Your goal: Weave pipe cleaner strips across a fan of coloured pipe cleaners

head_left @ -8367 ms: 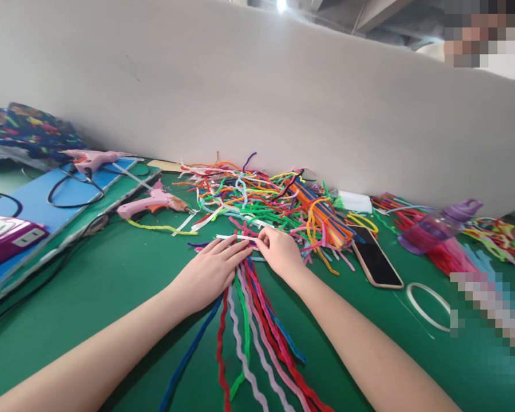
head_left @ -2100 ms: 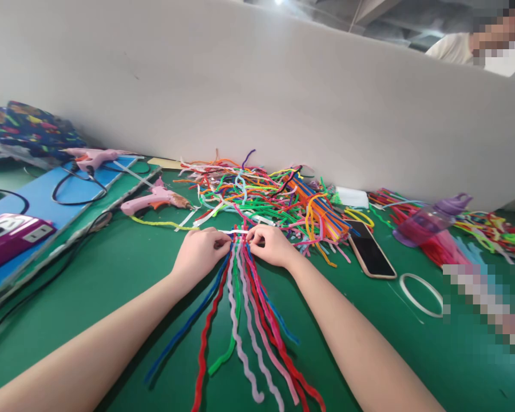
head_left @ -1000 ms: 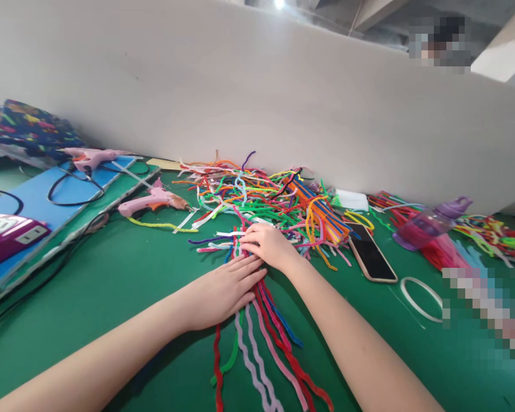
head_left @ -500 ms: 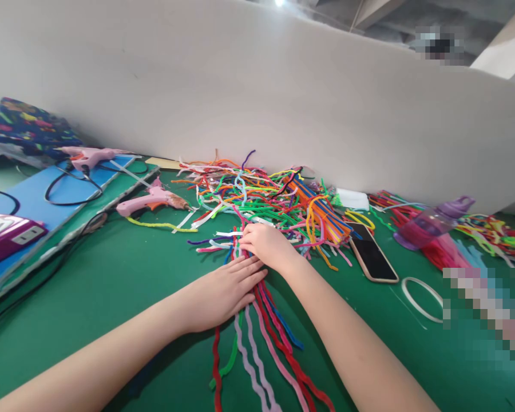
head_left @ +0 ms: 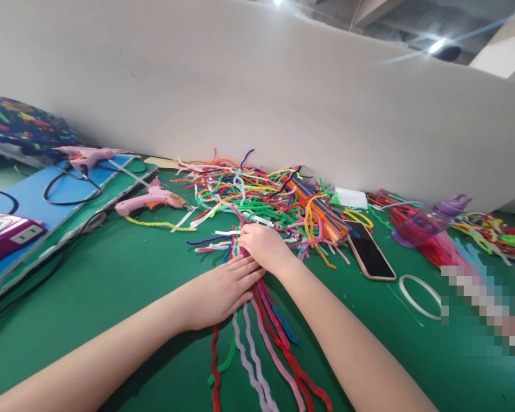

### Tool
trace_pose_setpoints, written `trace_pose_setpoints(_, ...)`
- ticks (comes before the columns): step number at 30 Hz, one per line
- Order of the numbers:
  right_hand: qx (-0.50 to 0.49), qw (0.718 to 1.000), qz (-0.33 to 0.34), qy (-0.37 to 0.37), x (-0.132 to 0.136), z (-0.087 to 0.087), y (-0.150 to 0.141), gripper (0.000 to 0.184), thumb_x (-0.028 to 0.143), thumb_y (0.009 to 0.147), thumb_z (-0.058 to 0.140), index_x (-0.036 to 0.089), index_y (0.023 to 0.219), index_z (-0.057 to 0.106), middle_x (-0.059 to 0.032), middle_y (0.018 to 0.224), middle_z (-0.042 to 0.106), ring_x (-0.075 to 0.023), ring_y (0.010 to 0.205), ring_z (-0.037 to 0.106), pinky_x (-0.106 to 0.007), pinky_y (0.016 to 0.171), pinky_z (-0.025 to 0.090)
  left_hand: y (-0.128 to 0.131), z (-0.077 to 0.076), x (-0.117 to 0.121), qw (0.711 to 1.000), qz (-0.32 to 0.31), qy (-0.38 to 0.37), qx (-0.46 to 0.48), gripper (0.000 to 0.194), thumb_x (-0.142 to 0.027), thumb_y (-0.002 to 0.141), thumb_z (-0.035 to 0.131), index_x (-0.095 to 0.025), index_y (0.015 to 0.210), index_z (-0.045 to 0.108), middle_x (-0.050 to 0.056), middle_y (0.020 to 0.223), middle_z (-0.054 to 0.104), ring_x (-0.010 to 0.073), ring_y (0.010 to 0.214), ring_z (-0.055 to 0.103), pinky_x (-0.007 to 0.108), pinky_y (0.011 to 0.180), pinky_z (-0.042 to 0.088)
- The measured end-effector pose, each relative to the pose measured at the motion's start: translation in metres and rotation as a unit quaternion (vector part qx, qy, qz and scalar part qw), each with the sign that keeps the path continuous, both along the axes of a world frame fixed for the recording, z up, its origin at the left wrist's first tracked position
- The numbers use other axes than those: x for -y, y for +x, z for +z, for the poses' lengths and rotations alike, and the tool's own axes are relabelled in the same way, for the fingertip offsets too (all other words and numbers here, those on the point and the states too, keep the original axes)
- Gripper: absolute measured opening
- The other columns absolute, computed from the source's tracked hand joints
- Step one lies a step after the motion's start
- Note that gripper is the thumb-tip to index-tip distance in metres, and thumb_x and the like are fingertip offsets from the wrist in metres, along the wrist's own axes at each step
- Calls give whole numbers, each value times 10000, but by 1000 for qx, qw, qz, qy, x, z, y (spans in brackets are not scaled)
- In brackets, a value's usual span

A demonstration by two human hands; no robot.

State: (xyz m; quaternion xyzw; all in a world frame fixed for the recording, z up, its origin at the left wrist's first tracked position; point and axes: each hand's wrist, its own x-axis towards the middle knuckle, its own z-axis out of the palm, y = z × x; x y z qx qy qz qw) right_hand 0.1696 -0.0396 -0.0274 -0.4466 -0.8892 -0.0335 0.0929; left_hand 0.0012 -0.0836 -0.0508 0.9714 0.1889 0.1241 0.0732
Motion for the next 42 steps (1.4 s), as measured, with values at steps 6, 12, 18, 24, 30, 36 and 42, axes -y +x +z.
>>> trace_pose_setpoints(6,-122,992,-7,-36,0,1,2,167,152,890,564,155,843,725,-75,924,681,-175,898,601,-280,816,459,1,11,1,997,19,-46,62,385,-314,968,365,-202,1300,523,76,1367,544,193,1278,481,345,1097,376)
trace_pose_setpoints(12,-221,972,-65,-55,7,27,14,144,131,837,607,179,899,728,-58,946,693,-164,884,629,-272,810,462,-14,17,-19,971,201,31,129,284,-286,951,376,-162,1008,624,91,1020,654,216,994,583,369,898,479)
trace_pose_setpoints(18,-87,986,-69,-122,15,28,20,108,161,799,637,186,864,720,-49,886,705,-187,847,645,-275,748,463,-26,6,-36,961,262,81,35,228,-275,901,458,-169,913,659,84,905,649,231,899,580,384,851,468)
trace_pose_setpoints(24,-58,990,-77,-102,14,21,16,90,183,851,598,178,851,688,-61,911,674,-177,888,620,-274,788,450,-20,21,-27,945,272,179,-40,173,-225,886,508,-221,851,678,61,885,661,279,984,562,449,878,404)
trace_pose_setpoints(30,-94,990,-59,-83,12,6,17,47,166,871,584,162,846,623,-45,893,617,-153,856,576,-270,789,442,-11,19,-24,934,280,215,-64,169,-137,877,488,-179,906,649,68,880,658,264,917,576,424,857,389)
trace_pose_setpoints(36,-152,986,-60,-32,17,-11,17,70,148,893,557,162,884,624,-57,927,617,-163,945,559,-285,867,441,-13,11,-30,937,277,205,-54,167,-234,909,494,-211,842,645,34,832,651,256,891,571,419,834,367)
trace_pose_setpoints(42,-168,984,-41,-34,16,-11,19,107,149,901,544,154,893,651,-62,918,645,-167,924,577,-289,865,450,-13,13,-33,948,264,171,-54,168,-267,913,509,-226,892,671,24,873,668,243,926,572,410,859,358)
